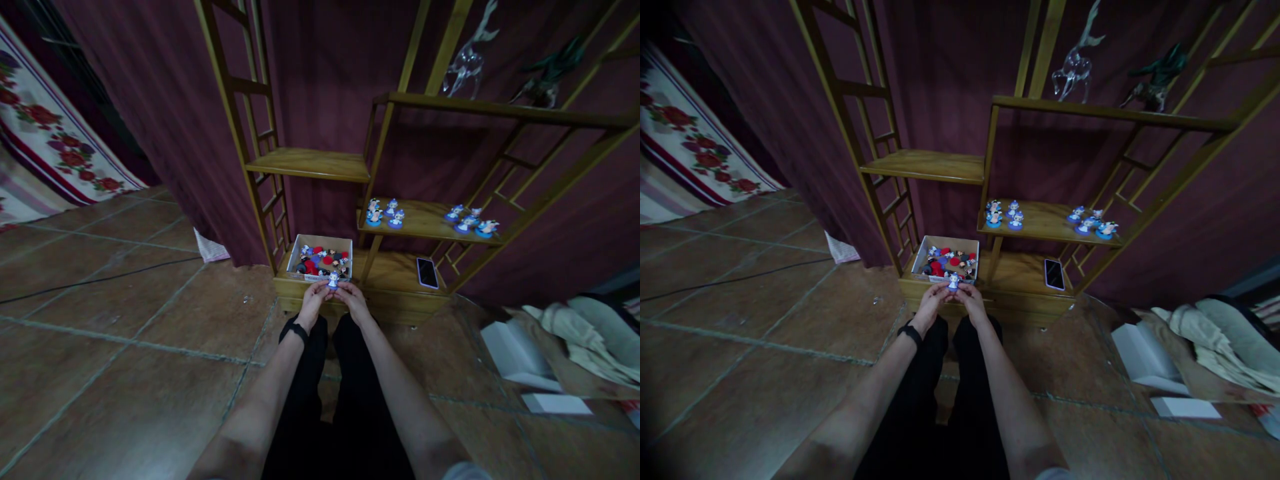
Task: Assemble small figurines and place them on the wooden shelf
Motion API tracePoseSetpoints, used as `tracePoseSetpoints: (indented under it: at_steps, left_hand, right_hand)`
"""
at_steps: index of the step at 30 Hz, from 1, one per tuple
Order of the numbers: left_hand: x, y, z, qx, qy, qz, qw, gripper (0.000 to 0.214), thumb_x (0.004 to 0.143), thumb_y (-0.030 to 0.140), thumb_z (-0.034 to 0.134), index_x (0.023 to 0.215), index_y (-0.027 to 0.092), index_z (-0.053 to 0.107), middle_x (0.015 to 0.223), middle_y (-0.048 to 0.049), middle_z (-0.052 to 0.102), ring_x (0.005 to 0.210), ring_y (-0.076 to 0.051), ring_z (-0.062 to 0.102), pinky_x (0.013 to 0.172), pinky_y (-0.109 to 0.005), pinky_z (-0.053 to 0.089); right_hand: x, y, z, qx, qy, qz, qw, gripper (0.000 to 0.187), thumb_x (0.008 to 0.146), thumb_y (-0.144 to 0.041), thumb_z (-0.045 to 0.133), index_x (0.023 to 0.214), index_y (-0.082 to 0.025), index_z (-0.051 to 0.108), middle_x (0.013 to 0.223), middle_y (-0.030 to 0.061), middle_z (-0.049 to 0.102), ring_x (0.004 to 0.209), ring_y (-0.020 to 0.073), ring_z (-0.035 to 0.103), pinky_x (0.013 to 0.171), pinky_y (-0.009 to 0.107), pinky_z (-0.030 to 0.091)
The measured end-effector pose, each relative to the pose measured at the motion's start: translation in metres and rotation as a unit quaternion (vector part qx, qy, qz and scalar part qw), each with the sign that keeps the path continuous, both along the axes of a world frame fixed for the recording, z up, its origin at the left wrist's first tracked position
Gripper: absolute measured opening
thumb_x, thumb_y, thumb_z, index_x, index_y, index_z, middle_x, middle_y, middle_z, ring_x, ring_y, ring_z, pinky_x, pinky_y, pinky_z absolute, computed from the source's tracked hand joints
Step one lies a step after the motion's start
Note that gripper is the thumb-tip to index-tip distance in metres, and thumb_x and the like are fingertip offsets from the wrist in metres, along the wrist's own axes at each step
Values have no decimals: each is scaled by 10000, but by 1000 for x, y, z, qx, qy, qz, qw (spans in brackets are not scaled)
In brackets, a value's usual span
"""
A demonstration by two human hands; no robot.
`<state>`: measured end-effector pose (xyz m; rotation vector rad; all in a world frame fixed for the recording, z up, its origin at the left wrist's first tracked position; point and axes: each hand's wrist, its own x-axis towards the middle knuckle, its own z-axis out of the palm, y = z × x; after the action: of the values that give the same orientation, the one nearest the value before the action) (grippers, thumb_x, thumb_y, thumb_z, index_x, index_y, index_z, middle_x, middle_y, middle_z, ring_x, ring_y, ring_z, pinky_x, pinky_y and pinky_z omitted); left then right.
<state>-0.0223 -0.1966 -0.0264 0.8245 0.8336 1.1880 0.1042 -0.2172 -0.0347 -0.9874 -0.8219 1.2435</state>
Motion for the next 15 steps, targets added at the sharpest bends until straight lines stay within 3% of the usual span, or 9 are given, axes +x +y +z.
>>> tracePoseSetpoints:
  at_steps: [9, 15]
  left_hand:
    - [0, 0, -1, 2, -1, -5, 1000, 429, 543, 218, 755, 933, 153, 586, 760, -22, 646, 657, -108, 596, 691, -260, 464]
    - [-2, 2, -7, 16, -20, -23, 999, 428, 546, 209, 749, 937, 154, 585, 845, -43, 653, 749, -135, 609, 763, -299, 449]
  right_hand:
    - [0, -1, 3, 7, -11, 1, 1000, 310, 566, -320, 711, 843, -205, 632, 834, 10, 634, 774, 160, 590, 772, 328, 477]
    - [1, 0, 2, 6, -6, 12, 1000, 287, 575, -338, 707, 808, -182, 647, 833, 15, 649, 777, 157, 602, 813, 340, 468]
